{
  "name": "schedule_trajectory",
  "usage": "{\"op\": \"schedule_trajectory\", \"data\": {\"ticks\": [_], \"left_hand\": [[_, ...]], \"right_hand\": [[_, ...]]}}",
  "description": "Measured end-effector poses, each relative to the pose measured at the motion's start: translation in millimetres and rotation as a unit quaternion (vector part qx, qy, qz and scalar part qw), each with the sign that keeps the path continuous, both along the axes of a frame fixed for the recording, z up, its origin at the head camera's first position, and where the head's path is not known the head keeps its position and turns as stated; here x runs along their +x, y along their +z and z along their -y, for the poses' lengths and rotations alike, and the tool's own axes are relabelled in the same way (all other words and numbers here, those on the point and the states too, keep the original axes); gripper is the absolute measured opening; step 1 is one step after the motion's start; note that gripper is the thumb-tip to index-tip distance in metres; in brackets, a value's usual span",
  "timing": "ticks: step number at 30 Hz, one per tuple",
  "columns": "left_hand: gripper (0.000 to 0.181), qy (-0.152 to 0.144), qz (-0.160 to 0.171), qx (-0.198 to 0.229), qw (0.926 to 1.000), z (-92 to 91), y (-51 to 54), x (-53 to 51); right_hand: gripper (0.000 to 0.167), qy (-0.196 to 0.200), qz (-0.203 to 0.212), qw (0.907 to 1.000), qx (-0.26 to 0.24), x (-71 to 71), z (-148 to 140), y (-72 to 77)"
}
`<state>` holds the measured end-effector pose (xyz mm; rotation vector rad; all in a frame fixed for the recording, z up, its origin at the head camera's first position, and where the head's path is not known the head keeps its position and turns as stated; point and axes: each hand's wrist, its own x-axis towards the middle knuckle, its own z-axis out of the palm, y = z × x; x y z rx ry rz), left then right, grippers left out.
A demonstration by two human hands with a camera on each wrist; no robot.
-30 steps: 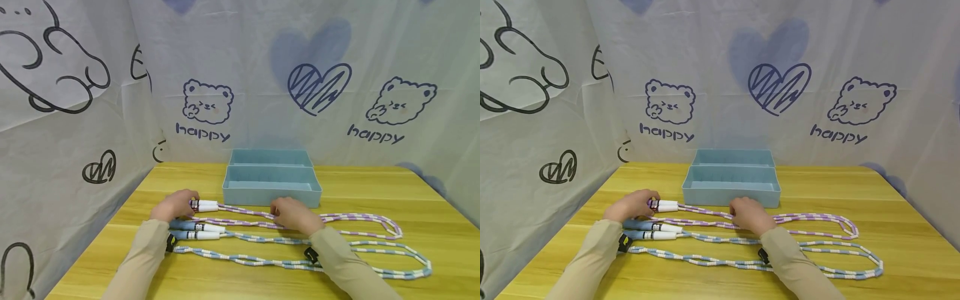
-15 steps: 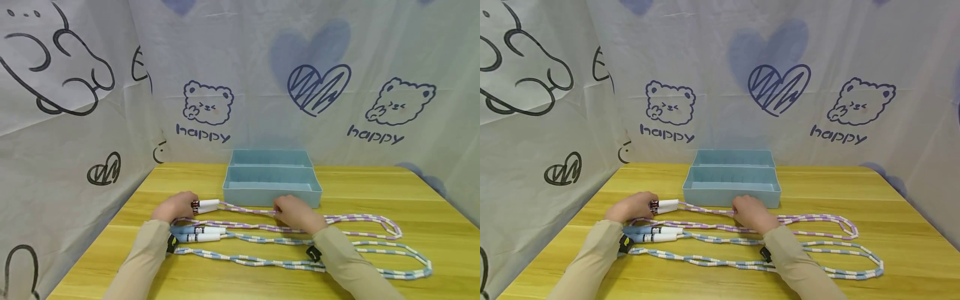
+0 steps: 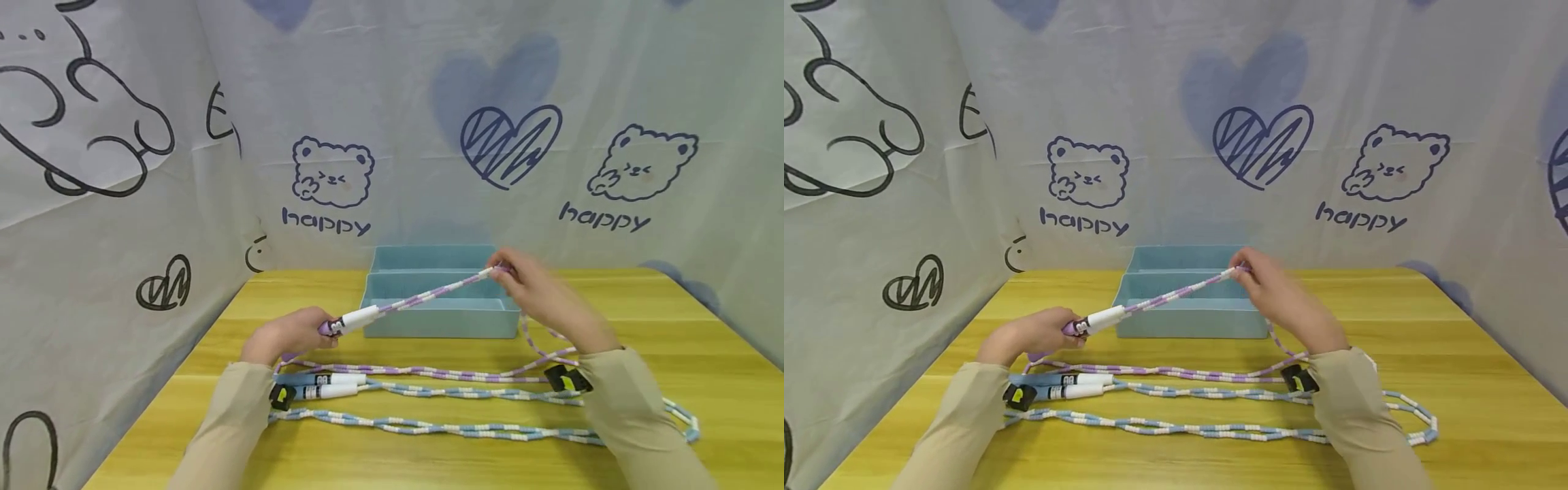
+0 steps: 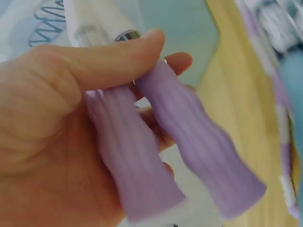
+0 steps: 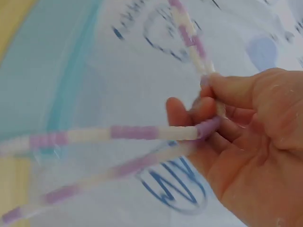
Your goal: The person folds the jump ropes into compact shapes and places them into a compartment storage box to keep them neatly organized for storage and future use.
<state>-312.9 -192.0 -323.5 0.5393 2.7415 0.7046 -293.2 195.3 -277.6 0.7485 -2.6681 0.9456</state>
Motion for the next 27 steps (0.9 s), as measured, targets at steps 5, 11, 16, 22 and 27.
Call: {"op": "schedule_trajectory", "data": {"ticks": [5, 11, 16, 22, 27], "left_hand": [[0.011, -0.021, 0.009, 0.031, 0.9992, -13.1, 11.1, 7.6], [0.014, -0.032, 0.014, 0.037, 0.9987, -16.6, 18.3, 10.1], [0.022, -0.025, 0.026, 0.05, 0.9981, -10.2, 18.5, -2.2], [0.026, 0.009, 0.002, 0.099, 0.995, -12.9, 21.1, -15.0], [0.028, 0.036, -0.046, 0.165, 0.9846, -18.9, 22.8, -24.6]], "right_hand": [[0.021, -0.054, -0.041, 0.9977, -0.006, 10.9, -25, 18.1], [0.024, -0.101, -0.09, 0.9907, 0.017, 12.5, -46, 15.4], [0.032, -0.134, -0.095, 0.9861, 0.03, 7.3, -64, 9.4], [0.041, -0.179, -0.083, 0.9791, 0.049, 6.6, -88, 11.1], [0.052, -0.214, -0.048, 0.975, 0.04, 10.9, -114, 17.6]]}}
